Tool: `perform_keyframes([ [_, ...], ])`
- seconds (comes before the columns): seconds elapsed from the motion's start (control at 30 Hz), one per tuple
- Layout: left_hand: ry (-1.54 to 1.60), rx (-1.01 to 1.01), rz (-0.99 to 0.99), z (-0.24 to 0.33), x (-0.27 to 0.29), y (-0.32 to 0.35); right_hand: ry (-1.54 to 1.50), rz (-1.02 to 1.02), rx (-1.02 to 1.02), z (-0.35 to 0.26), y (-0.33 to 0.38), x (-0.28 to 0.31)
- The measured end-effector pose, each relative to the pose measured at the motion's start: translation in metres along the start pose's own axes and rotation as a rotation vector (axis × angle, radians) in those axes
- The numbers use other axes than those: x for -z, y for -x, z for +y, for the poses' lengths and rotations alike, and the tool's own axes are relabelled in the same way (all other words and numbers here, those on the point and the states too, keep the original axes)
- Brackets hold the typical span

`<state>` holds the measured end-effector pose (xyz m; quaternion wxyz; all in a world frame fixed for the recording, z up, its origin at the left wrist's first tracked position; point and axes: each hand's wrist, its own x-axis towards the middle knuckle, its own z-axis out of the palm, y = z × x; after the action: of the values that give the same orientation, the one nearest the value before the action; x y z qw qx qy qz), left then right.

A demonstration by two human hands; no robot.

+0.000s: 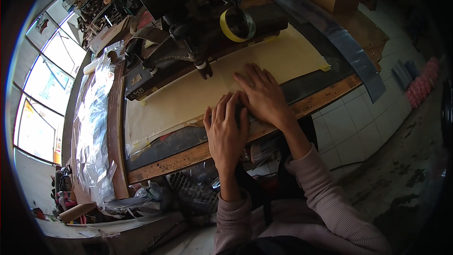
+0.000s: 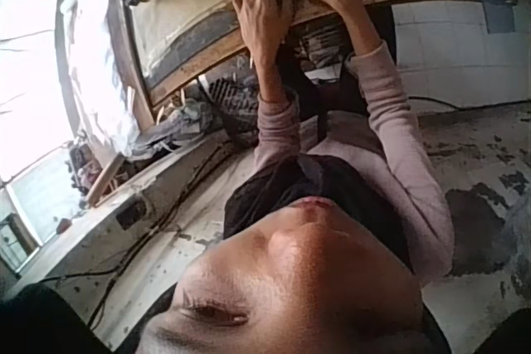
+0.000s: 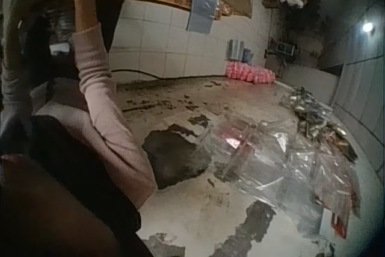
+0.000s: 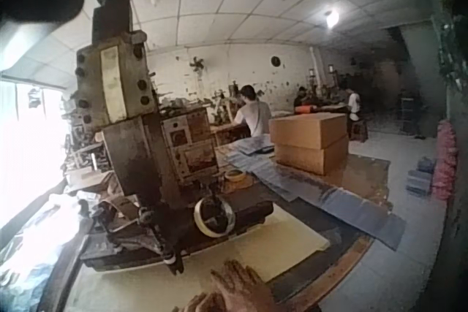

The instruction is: The person tapes a transparent plastic sheet to a large wooden board on a machine, using strips of tape and applying pressure by hand.

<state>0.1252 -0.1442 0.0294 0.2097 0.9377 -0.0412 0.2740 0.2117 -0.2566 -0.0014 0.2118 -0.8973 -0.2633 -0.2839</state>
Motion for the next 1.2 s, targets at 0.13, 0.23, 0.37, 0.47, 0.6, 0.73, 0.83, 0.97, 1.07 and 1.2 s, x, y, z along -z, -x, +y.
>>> perform_keyframes([
  [0.13, 0.007, 0.002, -0.006, -0.001, 0.000, 0.000, 0.008, 0.008, 0.003, 0.000, -0.002, -0.002],
  [0.23, 0.007, 0.002, -0.004, -0.001, 0.000, 0.000, 0.018, 0.010, 0.002, -0.001, -0.002, -0.002],
  [0.37, 0.012, 0.007, -0.007, -0.001, 0.000, 0.000, 0.024, 0.018, 0.001, -0.001, -0.002, -0.001],
  [0.47, 0.013, 0.006, -0.003, -0.001, 0.000, 0.000, 0.033, 0.023, 0.005, -0.002, 0.000, -0.002],
  [0.6, 0.008, 0.003, 0.004, -0.001, 0.000, 0.001, 0.021, 0.007, 0.003, -0.003, -0.001, 0.001],
  [0.73, 0.025, 0.007, -0.002, 0.001, 0.000, -0.001, 0.033, -0.002, 0.009, 0.000, -0.001, 0.000],
  [0.83, 0.018, 0.003, 0.009, -0.001, 0.003, -0.001, 0.031, 0.003, 0.012, -0.003, -0.001, 0.001],
  [0.97, 0.013, 0.009, -0.007, -0.001, 0.000, 0.000, 0.022, -0.009, 0.005, -0.004, 0.003, 0.003],
  [1.07, 0.007, 0.017, -0.020, 0.000, 0.001, 0.000, 0.015, -0.012, 0.005, -0.003, 0.002, 0.003],
  [1.2, 0.011, 0.015, -0.002, 0.001, 0.000, 0.000, 0.026, -0.097, -0.016, -0.003, -0.002, 0.008],
])
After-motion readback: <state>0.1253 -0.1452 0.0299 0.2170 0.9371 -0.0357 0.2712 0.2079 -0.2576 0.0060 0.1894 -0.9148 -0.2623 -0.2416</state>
